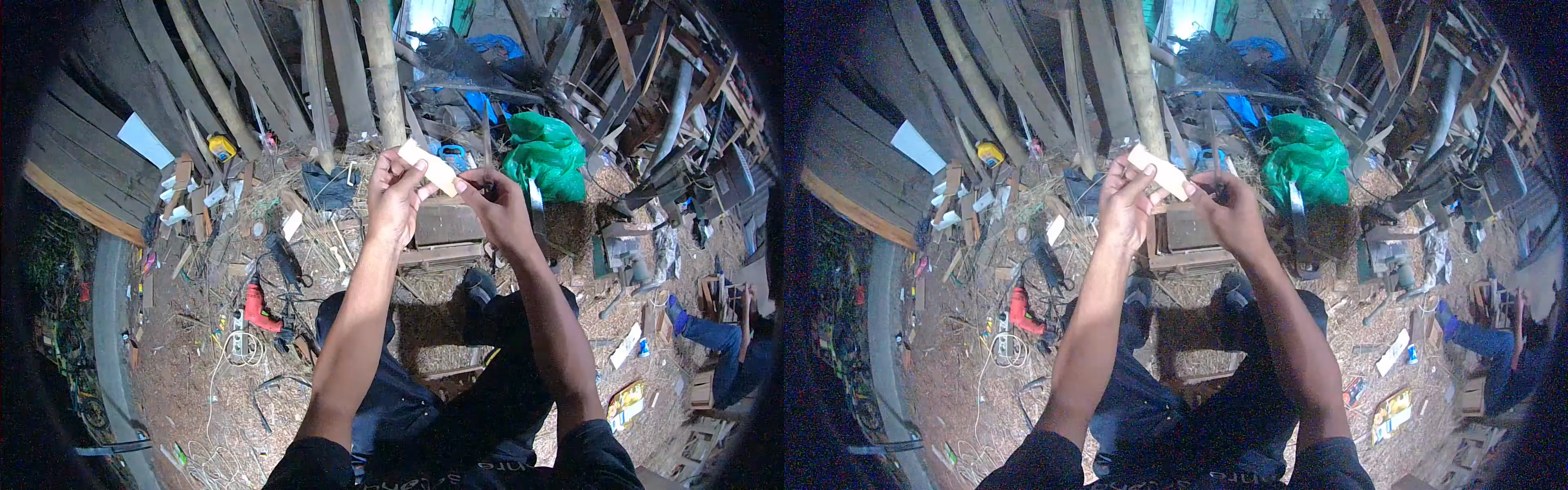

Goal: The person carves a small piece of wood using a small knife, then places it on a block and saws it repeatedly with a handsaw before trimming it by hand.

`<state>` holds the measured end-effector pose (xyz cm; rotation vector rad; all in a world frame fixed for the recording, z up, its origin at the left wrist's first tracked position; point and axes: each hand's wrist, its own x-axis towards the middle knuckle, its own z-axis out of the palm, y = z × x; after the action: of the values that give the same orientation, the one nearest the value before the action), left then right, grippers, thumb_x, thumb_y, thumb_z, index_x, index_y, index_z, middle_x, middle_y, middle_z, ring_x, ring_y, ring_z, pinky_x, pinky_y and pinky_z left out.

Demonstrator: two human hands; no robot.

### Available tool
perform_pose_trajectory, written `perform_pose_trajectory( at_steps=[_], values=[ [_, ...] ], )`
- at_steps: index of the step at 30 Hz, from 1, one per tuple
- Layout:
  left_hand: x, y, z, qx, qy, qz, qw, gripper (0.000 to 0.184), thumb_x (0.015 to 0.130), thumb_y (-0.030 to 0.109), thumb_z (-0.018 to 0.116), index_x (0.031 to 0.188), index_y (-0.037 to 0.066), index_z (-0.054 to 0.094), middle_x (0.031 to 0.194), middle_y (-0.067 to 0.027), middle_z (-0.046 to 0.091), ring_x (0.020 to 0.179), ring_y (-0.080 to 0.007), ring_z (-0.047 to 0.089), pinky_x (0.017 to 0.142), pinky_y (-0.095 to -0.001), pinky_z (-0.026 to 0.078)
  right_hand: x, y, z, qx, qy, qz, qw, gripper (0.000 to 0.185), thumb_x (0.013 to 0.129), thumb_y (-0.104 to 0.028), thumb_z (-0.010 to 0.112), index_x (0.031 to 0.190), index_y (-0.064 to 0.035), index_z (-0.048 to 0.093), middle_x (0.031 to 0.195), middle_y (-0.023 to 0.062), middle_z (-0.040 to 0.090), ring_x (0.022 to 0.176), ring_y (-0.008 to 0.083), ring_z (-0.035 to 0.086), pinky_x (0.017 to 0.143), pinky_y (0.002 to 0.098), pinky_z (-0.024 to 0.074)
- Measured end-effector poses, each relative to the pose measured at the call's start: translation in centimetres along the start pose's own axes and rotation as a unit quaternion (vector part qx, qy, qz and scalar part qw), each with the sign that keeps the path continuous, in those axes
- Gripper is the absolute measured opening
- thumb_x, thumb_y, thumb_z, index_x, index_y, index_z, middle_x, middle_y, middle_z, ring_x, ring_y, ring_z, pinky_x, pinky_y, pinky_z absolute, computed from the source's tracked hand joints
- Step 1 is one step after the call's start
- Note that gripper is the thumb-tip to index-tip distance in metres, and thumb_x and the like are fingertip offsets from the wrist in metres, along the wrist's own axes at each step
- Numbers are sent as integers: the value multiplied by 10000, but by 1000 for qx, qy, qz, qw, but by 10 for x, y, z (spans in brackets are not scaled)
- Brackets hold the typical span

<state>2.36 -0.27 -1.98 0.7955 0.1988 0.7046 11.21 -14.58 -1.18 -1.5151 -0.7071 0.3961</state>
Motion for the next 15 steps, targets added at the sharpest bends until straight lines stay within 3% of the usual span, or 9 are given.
perform_pose_trajectory(
  at_steps=[2, 6, 11, 15],
  values=[
    [-2, 2, 3, -6, -1, 2, 1000, 269, 900, -13, 602, 1135, 63, 496, 1064, -80, 625, 1000, -212, 635, 864, -477, 548, 0, -3, 0, 12, 4, -8, 1000, 195, 903, -179, 698, 989, -7, 665, 778, -35, 588, 674, 40, 496, 591, 202, 382],
    [-2, 1, 0, 12, -20, -11, 1000, 269, 891, -10, 594, 1135, 51, 497, 1053, -98, 635, 1036, -253, 634, 906, -507, 535, 1, -5, -6, 31, 39, 14, 999, 222, 910, -202, 688, 977, 9, 672, 825, 10, 636, 751, 73, 563, 660, 237, 452],
    [-2, 3, 1, 15, -18, -23, 999, 160, 922, 54, 573, 1073, 23, 534, 1040, -132, 643, 975, -264, 660, 885, -464, 558, 1, -14, -11, 122, 68, 79, 987, 243, 914, -236, 687, 1019, -17, 666, 745, -29, 584, 556, 39, 478, 484, 208, 365],
    [-2, 3, 0, 38, -14, -31, 999, 138, 935, 80, 566, 1053, 9, 548, 1037, -156, 643, 940, -271, 674, 847, -409, 583, 2, -14, -13, 133, 81, 84, 984, 257, 912, -261, 690, 1035, -37, 661, 701, -54, 546, 490, 22, 409, 415, 206, 290]
  ],
)
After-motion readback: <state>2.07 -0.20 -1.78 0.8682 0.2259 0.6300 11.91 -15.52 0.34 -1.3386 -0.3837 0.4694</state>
